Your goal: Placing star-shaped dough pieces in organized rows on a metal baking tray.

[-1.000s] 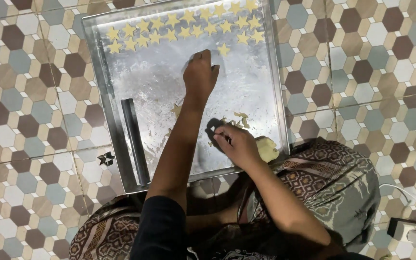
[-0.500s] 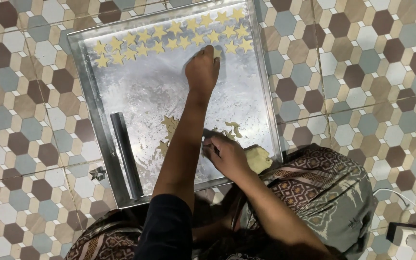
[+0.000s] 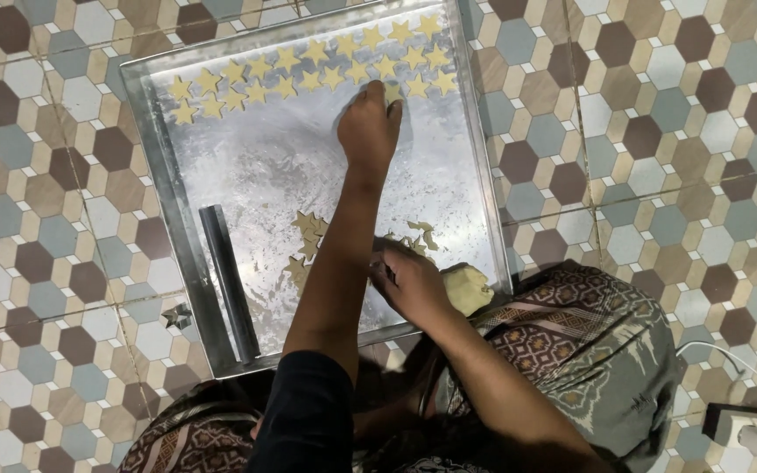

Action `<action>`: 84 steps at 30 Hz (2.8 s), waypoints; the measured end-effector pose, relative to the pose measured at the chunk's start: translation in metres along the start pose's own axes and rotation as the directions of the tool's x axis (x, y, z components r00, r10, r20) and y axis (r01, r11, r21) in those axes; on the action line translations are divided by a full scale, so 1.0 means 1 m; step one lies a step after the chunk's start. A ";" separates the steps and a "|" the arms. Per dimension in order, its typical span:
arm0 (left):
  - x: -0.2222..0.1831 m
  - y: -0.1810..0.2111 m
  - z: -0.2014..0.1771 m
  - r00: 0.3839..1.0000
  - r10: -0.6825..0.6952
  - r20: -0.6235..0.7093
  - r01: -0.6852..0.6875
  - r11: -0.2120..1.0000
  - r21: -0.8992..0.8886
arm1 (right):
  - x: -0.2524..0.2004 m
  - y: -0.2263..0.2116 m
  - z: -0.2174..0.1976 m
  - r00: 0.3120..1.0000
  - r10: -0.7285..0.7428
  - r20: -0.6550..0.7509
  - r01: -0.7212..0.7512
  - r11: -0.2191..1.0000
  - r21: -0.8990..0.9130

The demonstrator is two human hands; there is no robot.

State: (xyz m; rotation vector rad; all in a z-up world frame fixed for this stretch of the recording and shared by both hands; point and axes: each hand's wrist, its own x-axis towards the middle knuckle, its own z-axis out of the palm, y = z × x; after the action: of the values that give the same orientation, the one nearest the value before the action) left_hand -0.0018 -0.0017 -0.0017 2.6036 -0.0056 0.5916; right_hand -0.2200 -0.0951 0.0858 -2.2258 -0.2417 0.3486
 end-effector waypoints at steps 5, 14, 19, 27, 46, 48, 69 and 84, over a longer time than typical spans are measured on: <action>-0.009 0.009 -0.060 0.984 -0.112 0.140 0.119 0.992 -0.038 | 0.001 0.002 -0.004 0.997 0.055 -0.046 -0.048 0.988 0.150; -0.108 -0.016 -0.198 0.570 -0.150 0.808 0.255 0.967 0.000 | -0.006 -0.006 -0.007 0.997 0.063 -0.051 -0.056 0.989 0.138; -0.161 -0.005 -0.309 0.599 -0.061 0.798 0.363 0.909 -0.203 | -0.022 -0.010 -0.003 0.997 -0.022 -0.071 0.027 0.997 0.069; -0.261 -0.080 -0.310 0.759 -0.322 0.566 0.613 0.646 -0.454 | -0.050 -0.007 0.006 0.996 -0.071 -0.051 0.068 0.996 -0.060; -0.230 -0.105 -0.281 0.876 -0.312 0.368 0.348 0.937 -0.034 | -0.046 0.004 0.025 0.981 -0.109 -0.158 0.051 0.943 -0.328; -0.229 -0.109 -0.271 0.871 -0.303 0.387 0.339 0.940 -0.028 | -0.043 0.002 0.030 0.987 -0.087 -0.134 0.038 0.942 -0.333; -0.223 -0.109 -0.239 0.816 0.318 0.483 -0.465 0.857 0.222 | -0.042 -0.003 0.061 0.988 -0.142 -0.061 0.137 0.986 -0.092; -0.227 -0.107 -0.242 0.861 0.245 0.445 -0.351 0.920 0.174 | -0.045 -0.011 0.056 0.987 -0.150 -0.057 0.149 0.988 -0.031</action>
State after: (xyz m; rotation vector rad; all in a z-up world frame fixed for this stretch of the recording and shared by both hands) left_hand -0.2950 0.1795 0.0512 2.9530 -0.5177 0.1250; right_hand -0.2816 -0.0606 0.0677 -2.2242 -0.3810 0.1991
